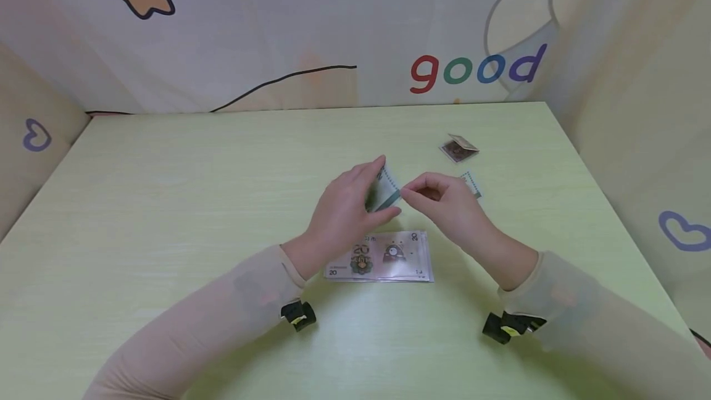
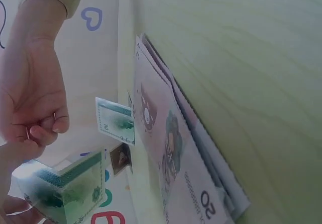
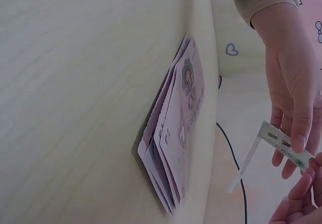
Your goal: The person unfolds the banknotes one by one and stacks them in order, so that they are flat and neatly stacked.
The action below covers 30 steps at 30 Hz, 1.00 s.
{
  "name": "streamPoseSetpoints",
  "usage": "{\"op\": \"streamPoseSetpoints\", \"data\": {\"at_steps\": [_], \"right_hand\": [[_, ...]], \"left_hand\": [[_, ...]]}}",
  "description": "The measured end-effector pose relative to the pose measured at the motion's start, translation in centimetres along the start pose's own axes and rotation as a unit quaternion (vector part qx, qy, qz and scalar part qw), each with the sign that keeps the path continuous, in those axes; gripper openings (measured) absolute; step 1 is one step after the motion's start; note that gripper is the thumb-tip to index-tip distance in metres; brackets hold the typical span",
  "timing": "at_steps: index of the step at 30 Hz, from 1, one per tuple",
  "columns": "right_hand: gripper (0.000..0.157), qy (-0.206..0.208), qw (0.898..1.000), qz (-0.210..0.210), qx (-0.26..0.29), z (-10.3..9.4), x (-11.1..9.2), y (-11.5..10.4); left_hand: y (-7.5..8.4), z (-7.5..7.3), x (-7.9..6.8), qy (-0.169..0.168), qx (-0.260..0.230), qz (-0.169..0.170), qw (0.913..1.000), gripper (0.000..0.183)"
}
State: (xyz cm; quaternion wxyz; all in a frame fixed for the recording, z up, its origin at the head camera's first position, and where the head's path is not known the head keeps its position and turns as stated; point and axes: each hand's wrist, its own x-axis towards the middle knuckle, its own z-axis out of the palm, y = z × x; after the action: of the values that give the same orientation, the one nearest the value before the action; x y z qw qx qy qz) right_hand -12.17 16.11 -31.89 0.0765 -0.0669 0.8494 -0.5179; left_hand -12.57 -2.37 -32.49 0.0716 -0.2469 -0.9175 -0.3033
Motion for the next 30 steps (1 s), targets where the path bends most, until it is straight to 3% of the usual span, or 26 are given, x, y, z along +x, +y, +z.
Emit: {"op": "streamPoseSetpoints", "data": {"at_steps": [4,10,14,18,21,25,27,30], "right_hand": [[0.027,-0.035,0.999,-0.033,-0.018,0.0,0.0,0.1],[0.057,-0.103,0.984,-0.08,-0.117,-0.4,0.2,0.9],[0.072,-0.158,0.971,-0.095,-0.149,-0.5,0.3,1.1],[0.066,-0.189,0.96,-0.129,-0.159,-0.2,0.4,1.0],[0.057,-0.195,0.956,-0.141,-0.169,0.1,0.3,0.9],[0.054,-0.188,0.955,-0.128,-0.192,0.2,0.2,0.8],[0.059,-0.182,0.955,-0.118,-0.203,0.2,0.0,0.7],[0.069,-0.172,0.955,-0.108,-0.215,0.2,0.0,0.7]], "left_hand": [[-0.2,0.0,0.0,-0.004,-0.014,0.0,0.9999,0.076],[-0.6,-0.5,-0.1,-0.019,-0.087,0.0,0.996,0.078],[-0.8,-0.6,-0.2,-0.047,-0.159,0.015,0.986,0.081],[-0.7,-0.7,-0.5,-0.07,-0.213,0.04,0.9738,0.082],[-0.5,-0.7,-0.7,-0.076,-0.25,0.049,0.9641,0.082],[-0.5,-0.9,-1.0,-0.079,-0.286,0.053,0.9535,0.084],[-0.6,-1.1,-1.1,-0.076,-0.281,0.057,0.9551,0.086],[-0.9,-1.5,-1.3,-0.067,-0.248,0.063,0.9642,0.087]]}}
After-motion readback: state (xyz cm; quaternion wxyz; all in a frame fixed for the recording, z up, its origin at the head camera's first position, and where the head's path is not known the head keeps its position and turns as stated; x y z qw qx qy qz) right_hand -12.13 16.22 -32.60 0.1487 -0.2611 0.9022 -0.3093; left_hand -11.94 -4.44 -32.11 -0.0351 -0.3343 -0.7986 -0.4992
